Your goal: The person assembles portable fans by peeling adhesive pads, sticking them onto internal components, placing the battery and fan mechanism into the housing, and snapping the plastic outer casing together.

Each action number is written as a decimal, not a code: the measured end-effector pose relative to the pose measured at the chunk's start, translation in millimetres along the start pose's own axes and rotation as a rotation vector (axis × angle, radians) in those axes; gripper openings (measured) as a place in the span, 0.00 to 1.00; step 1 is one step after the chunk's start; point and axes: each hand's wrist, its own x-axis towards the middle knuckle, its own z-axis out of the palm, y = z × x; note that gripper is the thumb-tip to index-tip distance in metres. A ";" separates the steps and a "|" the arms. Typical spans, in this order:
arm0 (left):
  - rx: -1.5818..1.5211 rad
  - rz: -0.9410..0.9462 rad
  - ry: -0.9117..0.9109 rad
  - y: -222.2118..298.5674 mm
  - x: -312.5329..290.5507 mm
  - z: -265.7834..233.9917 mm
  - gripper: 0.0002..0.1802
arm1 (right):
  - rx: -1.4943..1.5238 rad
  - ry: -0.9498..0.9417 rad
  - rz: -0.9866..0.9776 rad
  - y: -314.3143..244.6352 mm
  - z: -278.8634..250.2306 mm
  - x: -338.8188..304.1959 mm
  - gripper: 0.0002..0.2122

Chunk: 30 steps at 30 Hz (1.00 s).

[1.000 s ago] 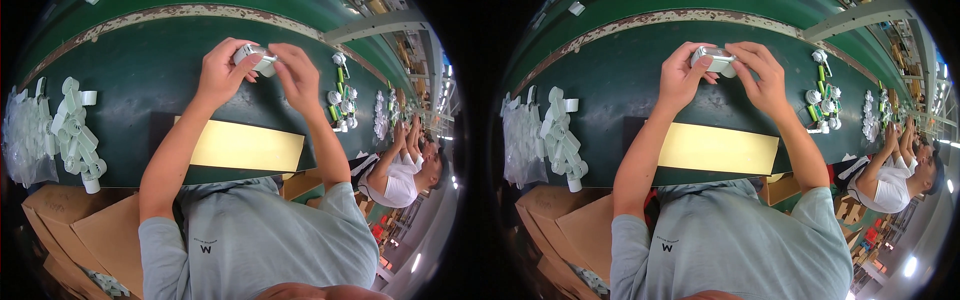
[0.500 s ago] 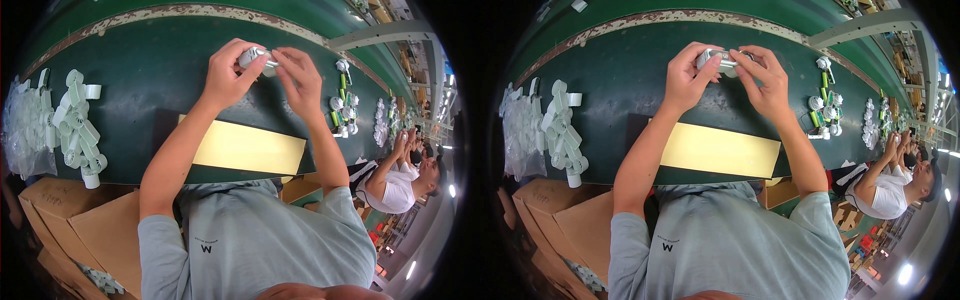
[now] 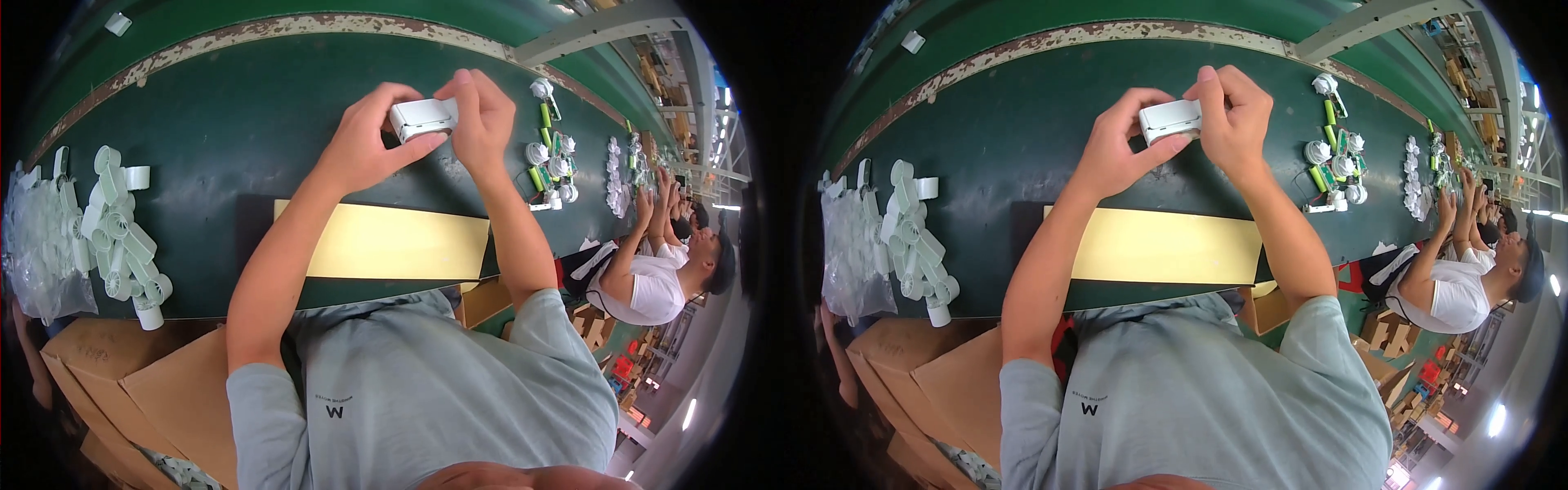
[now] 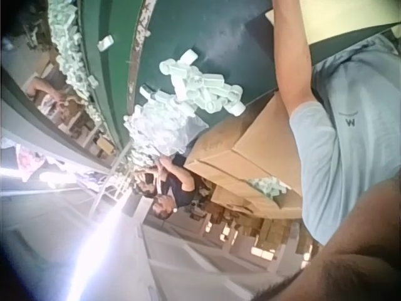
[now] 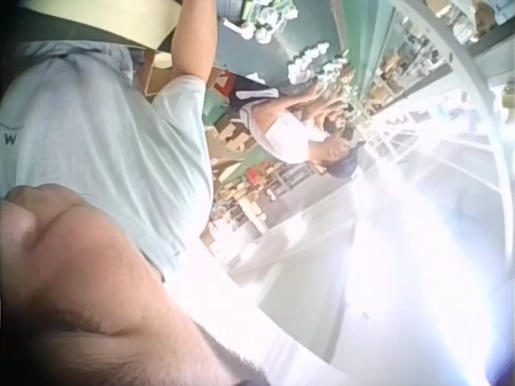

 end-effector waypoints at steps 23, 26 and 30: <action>0.309 0.220 -0.168 5.0 -0.4 -1.6 0.24 | 0.551 0.107 -0.098 19.1 -3.7 -28.5 0.35; 0.299 0.227 -0.161 3.9 0.0 5.1 0.25 | 0.374 0.125 -0.177 18.2 -10.4 -28.7 0.32; 0.334 0.269 -0.137 1.1 -0.4 14.4 0.26 | 0.151 0.053 -0.252 11.7 -15.3 -32.0 0.34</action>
